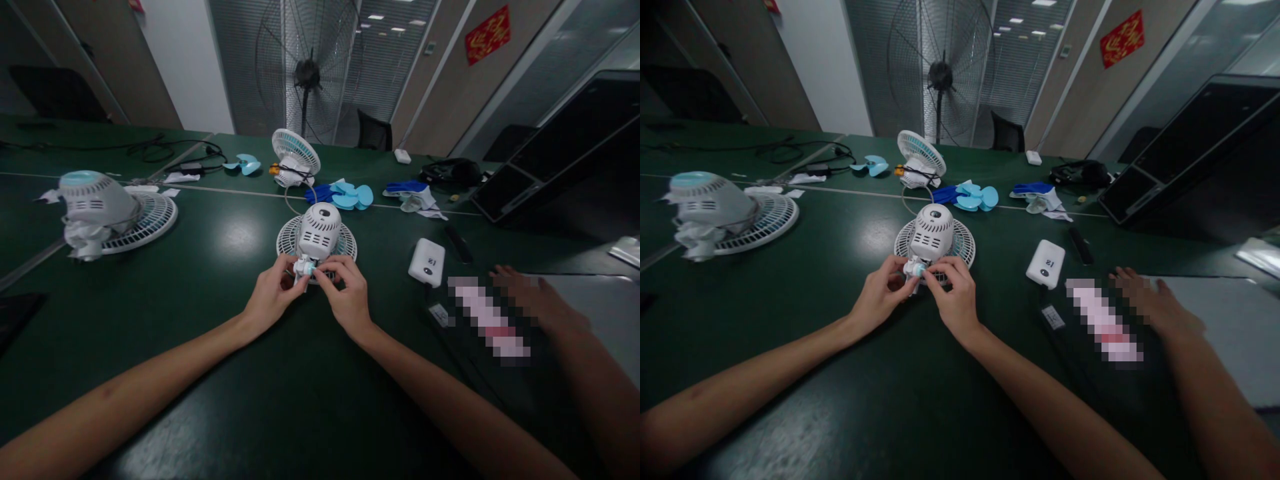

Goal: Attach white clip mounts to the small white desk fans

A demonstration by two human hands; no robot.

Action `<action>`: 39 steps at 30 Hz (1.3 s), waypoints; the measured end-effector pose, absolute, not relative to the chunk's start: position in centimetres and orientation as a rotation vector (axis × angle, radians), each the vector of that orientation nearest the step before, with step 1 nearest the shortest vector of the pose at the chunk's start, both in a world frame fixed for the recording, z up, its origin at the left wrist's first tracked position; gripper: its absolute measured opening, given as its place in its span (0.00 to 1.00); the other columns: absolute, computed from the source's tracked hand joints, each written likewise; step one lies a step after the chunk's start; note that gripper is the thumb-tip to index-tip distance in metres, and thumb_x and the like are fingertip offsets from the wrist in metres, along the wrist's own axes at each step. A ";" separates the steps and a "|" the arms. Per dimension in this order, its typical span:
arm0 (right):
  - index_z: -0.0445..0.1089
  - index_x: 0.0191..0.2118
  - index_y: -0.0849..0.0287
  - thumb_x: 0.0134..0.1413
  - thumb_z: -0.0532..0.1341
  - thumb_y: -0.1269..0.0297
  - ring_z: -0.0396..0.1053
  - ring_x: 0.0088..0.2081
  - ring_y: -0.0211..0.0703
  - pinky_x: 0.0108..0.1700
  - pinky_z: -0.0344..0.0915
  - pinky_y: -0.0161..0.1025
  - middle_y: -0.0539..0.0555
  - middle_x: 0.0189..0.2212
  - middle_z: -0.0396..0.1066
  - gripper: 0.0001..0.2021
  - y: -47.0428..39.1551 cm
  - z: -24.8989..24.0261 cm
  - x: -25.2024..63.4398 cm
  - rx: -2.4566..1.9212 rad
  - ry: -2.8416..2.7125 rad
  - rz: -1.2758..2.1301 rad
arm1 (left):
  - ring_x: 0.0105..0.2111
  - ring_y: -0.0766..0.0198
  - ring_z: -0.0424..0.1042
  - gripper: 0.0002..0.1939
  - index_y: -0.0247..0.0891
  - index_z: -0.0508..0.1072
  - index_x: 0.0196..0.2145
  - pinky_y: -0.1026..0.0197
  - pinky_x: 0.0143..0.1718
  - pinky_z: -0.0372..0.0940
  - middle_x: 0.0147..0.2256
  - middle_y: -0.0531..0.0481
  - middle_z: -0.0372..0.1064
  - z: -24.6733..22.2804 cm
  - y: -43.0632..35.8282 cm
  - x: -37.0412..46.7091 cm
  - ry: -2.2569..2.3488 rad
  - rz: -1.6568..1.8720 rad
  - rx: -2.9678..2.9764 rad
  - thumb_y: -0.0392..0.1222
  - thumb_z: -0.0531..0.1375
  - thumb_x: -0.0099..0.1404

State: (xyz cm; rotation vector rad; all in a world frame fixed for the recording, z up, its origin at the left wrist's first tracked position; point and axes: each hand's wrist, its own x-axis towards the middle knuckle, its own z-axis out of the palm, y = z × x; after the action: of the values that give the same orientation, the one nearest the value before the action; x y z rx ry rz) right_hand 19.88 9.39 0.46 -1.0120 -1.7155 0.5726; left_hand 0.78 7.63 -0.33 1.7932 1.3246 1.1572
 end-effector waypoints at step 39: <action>0.77 0.44 0.53 0.61 0.66 0.71 0.71 0.42 0.44 0.35 0.72 0.40 0.53 0.44 0.69 0.08 9.0 0.8 19.8 -1.008 -1.748 0.551 | 0.27 0.68 0.71 0.15 0.40 0.67 0.51 0.68 0.25 0.66 0.38 0.51 0.73 -0.5 7.7 0.7 1.318 1.174 1.789 0.47 0.62 0.72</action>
State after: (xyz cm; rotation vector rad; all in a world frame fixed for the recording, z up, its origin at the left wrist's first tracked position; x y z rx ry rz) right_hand 19.83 8.96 0.79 -1.0081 -1.7476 0.5507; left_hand 0.75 7.72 -0.51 1.7893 1.3178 1.1740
